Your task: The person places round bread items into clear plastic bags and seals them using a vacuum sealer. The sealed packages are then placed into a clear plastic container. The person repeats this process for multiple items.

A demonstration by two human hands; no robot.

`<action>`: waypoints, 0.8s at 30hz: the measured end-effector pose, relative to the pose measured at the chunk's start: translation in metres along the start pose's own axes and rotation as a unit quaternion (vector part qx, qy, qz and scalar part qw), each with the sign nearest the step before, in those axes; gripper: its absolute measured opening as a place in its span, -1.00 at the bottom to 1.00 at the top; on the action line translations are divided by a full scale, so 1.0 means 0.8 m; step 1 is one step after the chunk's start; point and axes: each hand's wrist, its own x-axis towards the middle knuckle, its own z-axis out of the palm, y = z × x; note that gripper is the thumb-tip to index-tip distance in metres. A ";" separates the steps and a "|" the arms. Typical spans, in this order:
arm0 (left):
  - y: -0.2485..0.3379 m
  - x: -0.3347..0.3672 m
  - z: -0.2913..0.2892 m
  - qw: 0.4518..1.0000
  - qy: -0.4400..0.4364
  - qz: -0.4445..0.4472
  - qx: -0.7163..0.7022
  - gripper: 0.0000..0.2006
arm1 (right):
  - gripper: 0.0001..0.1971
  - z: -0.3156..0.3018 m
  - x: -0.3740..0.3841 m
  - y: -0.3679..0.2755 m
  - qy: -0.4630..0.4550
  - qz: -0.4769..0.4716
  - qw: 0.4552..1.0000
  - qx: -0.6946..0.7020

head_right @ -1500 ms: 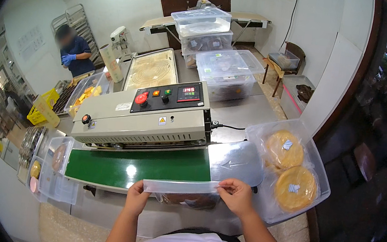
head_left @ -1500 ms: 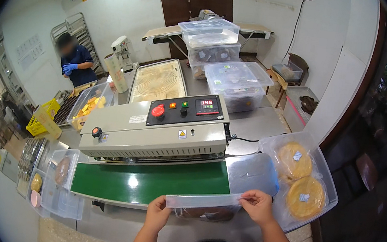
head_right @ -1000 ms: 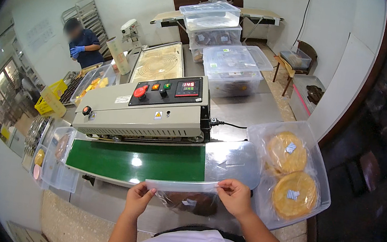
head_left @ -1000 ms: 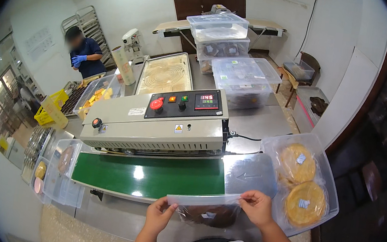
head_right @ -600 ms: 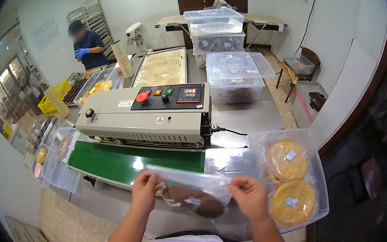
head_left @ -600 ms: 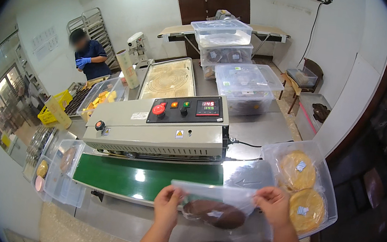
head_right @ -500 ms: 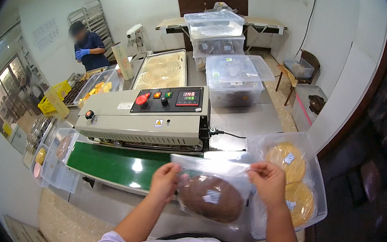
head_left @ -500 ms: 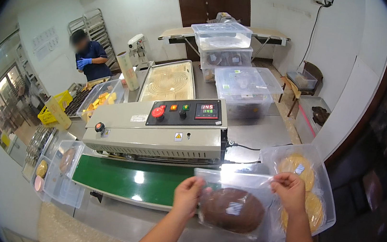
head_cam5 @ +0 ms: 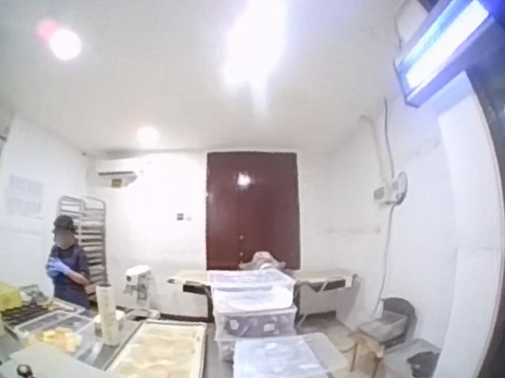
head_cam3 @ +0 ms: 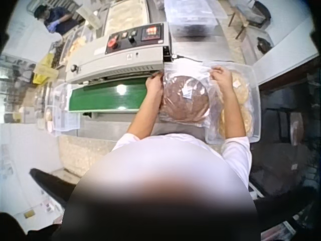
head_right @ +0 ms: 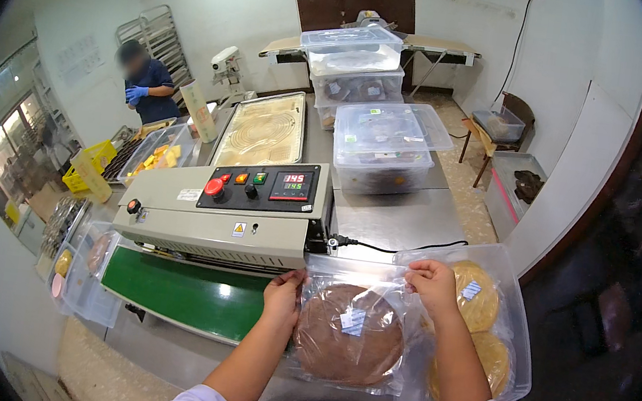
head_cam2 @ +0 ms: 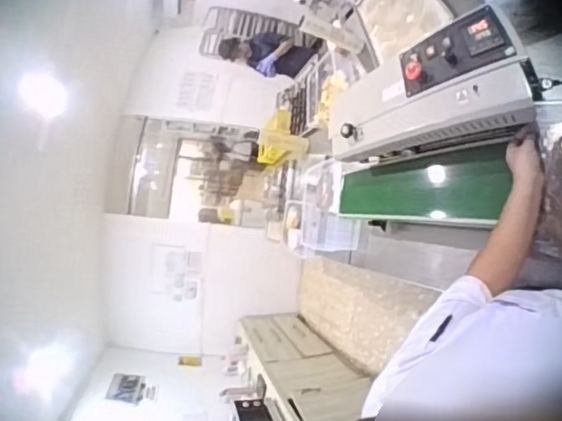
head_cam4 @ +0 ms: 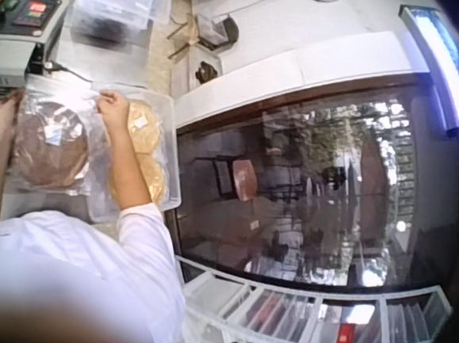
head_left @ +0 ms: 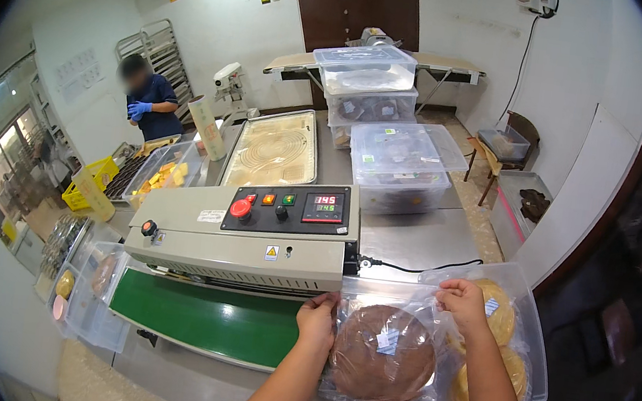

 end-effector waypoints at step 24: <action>0.128 -0.011 -0.132 0.992 0.058 0.045 0.104 -0.88 | -0.79 0.116 -0.006 -0.116 -0.082 -0.216 0.962 -0.149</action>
